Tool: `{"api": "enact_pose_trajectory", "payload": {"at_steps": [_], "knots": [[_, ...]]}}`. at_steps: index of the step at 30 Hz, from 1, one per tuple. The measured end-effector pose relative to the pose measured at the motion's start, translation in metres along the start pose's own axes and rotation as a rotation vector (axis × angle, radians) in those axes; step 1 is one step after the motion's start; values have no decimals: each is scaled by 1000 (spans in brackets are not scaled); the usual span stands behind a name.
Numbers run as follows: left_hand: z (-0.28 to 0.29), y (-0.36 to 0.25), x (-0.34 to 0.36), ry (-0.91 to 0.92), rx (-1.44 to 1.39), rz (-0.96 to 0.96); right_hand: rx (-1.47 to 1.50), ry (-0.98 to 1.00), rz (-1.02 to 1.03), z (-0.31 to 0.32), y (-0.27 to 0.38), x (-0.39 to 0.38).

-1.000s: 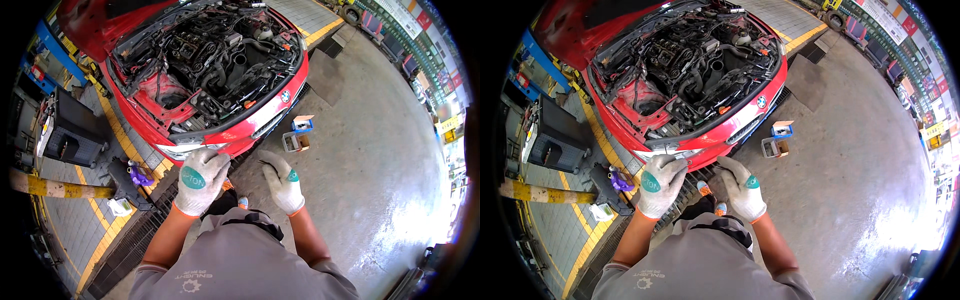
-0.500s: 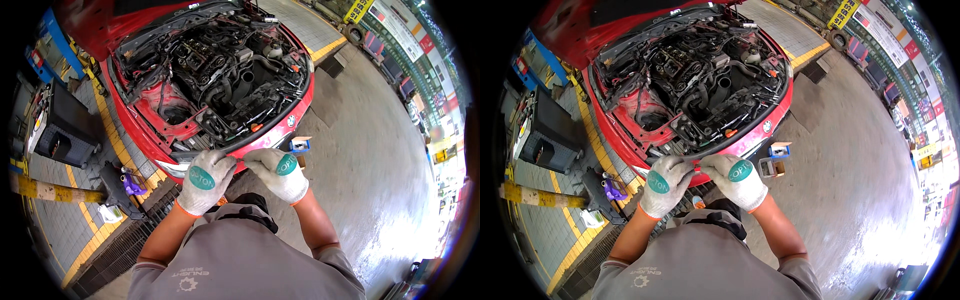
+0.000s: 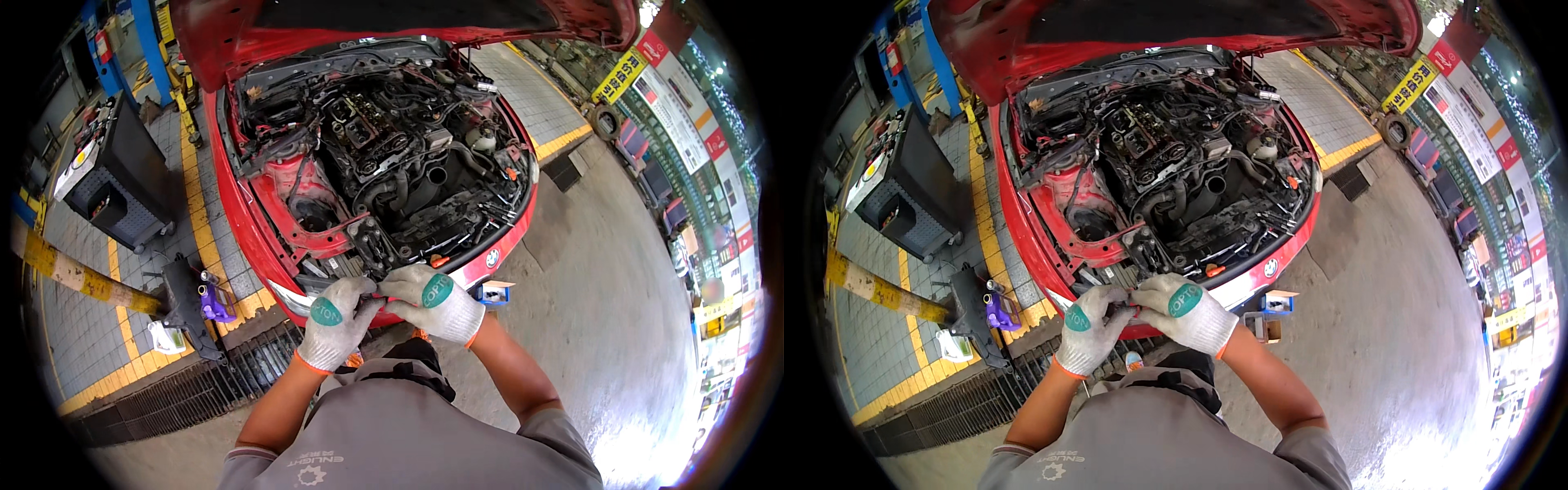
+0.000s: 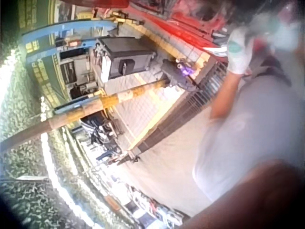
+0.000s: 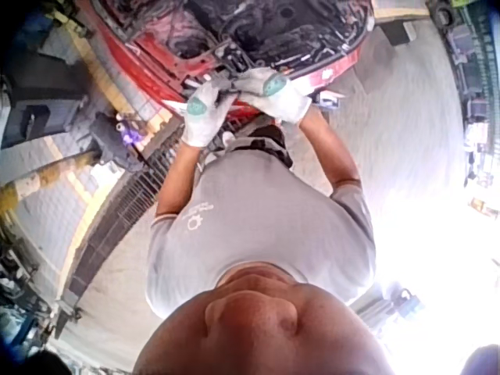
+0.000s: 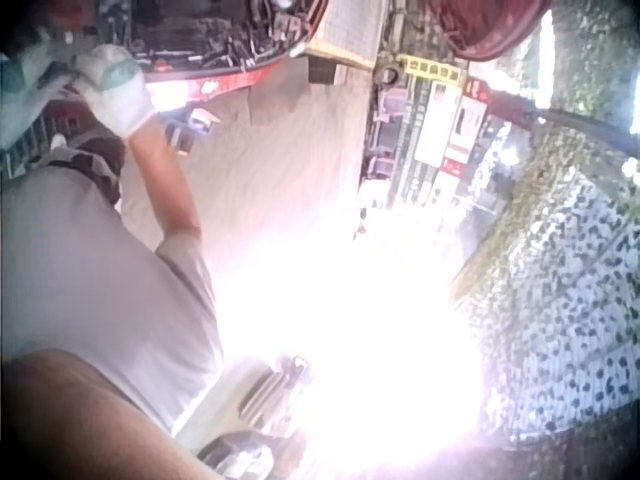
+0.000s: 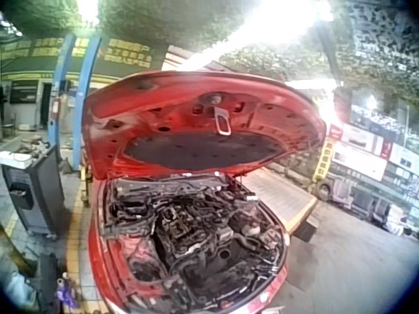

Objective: The person retrieves a spray can and a metal tool from a workshop shelf and walks to a red car with its hood open. They spray the tool and then apply the lubricant to the engine's camshaft and valve train components. A second person assists by holding a part while the first person continues to work on the engine internals.

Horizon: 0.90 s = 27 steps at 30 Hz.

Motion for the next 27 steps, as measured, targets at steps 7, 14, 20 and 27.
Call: {"api": "enact_pose_trajectory", "payload": {"at_steps": [7, 14, 20, 27], "knots": [[-19, 4, 0, -1, -118, 109, -38, 83, 16, -12, -43, -5], [-55, 19, 32, 294, -66, 23, 227, 206, -144, 34, -101, -15], [-120, 33, 71, 401, -109, 119, 72, 237, 82, 56, -191, -4], [-156, 96, 182, 285, -129, 117, -207, 216, 258, 73, -284, 92]]}}
Point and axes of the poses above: each hand's wrist, its own x-axis towards the middle knuckle, its own z-axis out of the back of the hand, y = z × x, the point moved 6 cm from there along x, towards the middle knuckle, and after that the axes turned 7 degrees about -y, right-handed, at the moved point
